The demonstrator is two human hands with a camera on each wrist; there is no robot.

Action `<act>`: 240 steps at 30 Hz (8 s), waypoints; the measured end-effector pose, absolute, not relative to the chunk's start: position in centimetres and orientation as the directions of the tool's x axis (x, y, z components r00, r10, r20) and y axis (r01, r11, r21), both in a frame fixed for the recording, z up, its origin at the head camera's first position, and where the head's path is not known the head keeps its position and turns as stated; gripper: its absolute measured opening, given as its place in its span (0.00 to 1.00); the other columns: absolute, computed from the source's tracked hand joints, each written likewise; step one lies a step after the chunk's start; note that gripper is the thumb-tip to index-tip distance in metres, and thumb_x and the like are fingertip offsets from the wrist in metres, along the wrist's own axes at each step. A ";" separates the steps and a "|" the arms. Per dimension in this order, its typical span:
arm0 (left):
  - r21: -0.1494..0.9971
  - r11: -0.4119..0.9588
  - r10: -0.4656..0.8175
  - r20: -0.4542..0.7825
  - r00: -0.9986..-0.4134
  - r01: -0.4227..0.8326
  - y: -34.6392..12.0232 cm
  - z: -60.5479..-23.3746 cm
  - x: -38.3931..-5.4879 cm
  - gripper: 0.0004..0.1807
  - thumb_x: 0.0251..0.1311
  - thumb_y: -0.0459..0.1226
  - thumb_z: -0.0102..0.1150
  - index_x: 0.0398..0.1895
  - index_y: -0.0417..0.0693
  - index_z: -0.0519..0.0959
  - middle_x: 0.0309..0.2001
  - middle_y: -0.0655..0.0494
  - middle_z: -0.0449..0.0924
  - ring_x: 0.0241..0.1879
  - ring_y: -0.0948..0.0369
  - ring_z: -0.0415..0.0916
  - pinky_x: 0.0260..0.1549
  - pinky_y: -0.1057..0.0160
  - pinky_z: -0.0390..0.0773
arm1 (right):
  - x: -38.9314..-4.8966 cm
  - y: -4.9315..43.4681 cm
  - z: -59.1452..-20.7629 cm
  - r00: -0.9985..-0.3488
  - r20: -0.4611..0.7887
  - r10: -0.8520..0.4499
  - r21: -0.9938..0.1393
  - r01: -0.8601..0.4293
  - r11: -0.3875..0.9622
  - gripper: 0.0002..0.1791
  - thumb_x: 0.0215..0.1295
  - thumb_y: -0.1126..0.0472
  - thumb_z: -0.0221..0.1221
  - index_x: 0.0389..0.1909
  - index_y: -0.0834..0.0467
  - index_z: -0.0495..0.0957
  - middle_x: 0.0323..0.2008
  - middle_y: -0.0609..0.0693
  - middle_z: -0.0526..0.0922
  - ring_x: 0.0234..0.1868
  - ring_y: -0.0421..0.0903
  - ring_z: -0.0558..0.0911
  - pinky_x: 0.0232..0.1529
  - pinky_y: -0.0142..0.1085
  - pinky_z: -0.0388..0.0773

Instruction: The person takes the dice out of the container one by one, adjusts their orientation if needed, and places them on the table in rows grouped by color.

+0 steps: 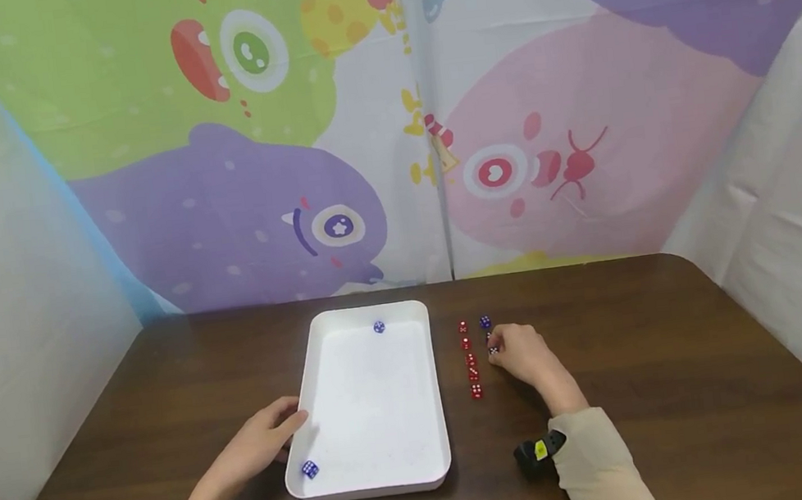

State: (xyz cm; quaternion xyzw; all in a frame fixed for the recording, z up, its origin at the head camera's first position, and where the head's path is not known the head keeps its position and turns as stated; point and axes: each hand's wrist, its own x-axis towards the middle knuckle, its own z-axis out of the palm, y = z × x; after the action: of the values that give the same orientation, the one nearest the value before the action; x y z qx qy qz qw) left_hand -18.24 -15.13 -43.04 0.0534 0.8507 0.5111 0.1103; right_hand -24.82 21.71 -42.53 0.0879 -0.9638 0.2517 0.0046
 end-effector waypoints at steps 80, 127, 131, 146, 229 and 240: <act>0.919 0.395 0.286 -0.125 -0.950 -0.002 -15.5 -42.7 -17.8 0.22 0.60 0.43 0.43 0.50 0.34 0.64 0.40 0.45 0.71 0.30 0.58 0.72 0.24 0.61 0.75 | -14.7 3.2 -42.3 -0.488 0.106 -0.866 -0.356 -0.832 0.425 0.23 0.57 0.44 0.49 0.50 0.52 0.68 0.47 0.40 0.67 0.46 0.31 0.65 0.45 0.18 0.62; 0.911 0.413 0.286 -0.137 -0.948 -0.007 -15.8 -43.1 -18.2 0.22 0.59 0.43 0.44 0.49 0.34 0.65 0.37 0.46 0.71 0.27 0.58 0.73 0.22 0.62 0.75 | -16.6 6.5 -39.1 -0.585 0.277 -0.763 -0.550 -0.747 0.374 0.07 0.47 0.63 0.61 0.28 0.52 0.74 0.26 0.38 0.73 0.24 0.27 0.69 0.26 0.20 0.69; 0.916 0.402 0.291 -0.148 -0.945 -0.020 -15.6 -43.0 -18.3 0.23 0.59 0.43 0.44 0.50 0.33 0.64 0.37 0.45 0.71 0.26 0.58 0.73 0.22 0.61 0.76 | -17.2 8.1 -38.4 -0.636 0.250 -0.730 -0.547 -0.715 0.436 0.07 0.49 0.64 0.60 0.31 0.53 0.75 0.27 0.38 0.75 0.25 0.29 0.70 0.28 0.24 0.71; 0.905 0.425 0.272 -0.163 -0.948 -0.034 -15.5 -43.1 -18.5 0.26 0.58 0.45 0.45 0.53 0.34 0.62 0.38 0.46 0.71 0.25 0.59 0.72 0.22 0.60 0.76 | -18.9 13.1 -37.7 -0.794 0.194 -0.576 -0.573 -0.569 0.590 0.08 0.49 0.67 0.57 0.33 0.56 0.77 0.27 0.40 0.76 0.27 0.33 0.72 0.27 0.26 0.72; 0.902 0.431 0.256 -0.152 -0.955 -0.028 -15.5 -43.0 -18.3 0.23 0.58 0.43 0.46 0.51 0.35 0.65 0.35 0.46 0.72 0.25 0.58 0.72 0.22 0.61 0.76 | -23.5 21.5 -40.2 -0.952 0.165 -0.257 -0.439 -0.304 0.845 0.04 0.47 0.63 0.60 0.25 0.56 0.75 0.18 0.44 0.68 0.20 0.39 0.66 0.20 0.31 0.63; 0.907 0.419 0.261 -0.158 -0.952 -0.036 -15.7 -43.1 -18.4 0.23 0.58 0.43 0.46 0.51 0.36 0.65 0.36 0.45 0.72 0.25 0.58 0.73 0.22 0.61 0.76 | -24.9 17.1 -39.1 -0.910 0.240 -0.338 -0.411 -0.410 0.814 0.03 0.51 0.61 0.58 0.27 0.54 0.76 0.23 0.42 0.71 0.24 0.38 0.70 0.26 0.32 0.69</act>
State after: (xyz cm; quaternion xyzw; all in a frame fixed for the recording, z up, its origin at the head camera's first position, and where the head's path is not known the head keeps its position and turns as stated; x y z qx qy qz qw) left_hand -18.39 -15.67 -43.13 0.0676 0.8308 0.5348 0.1388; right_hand -24.86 17.13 -39.09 0.1971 -0.9492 0.2325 0.0779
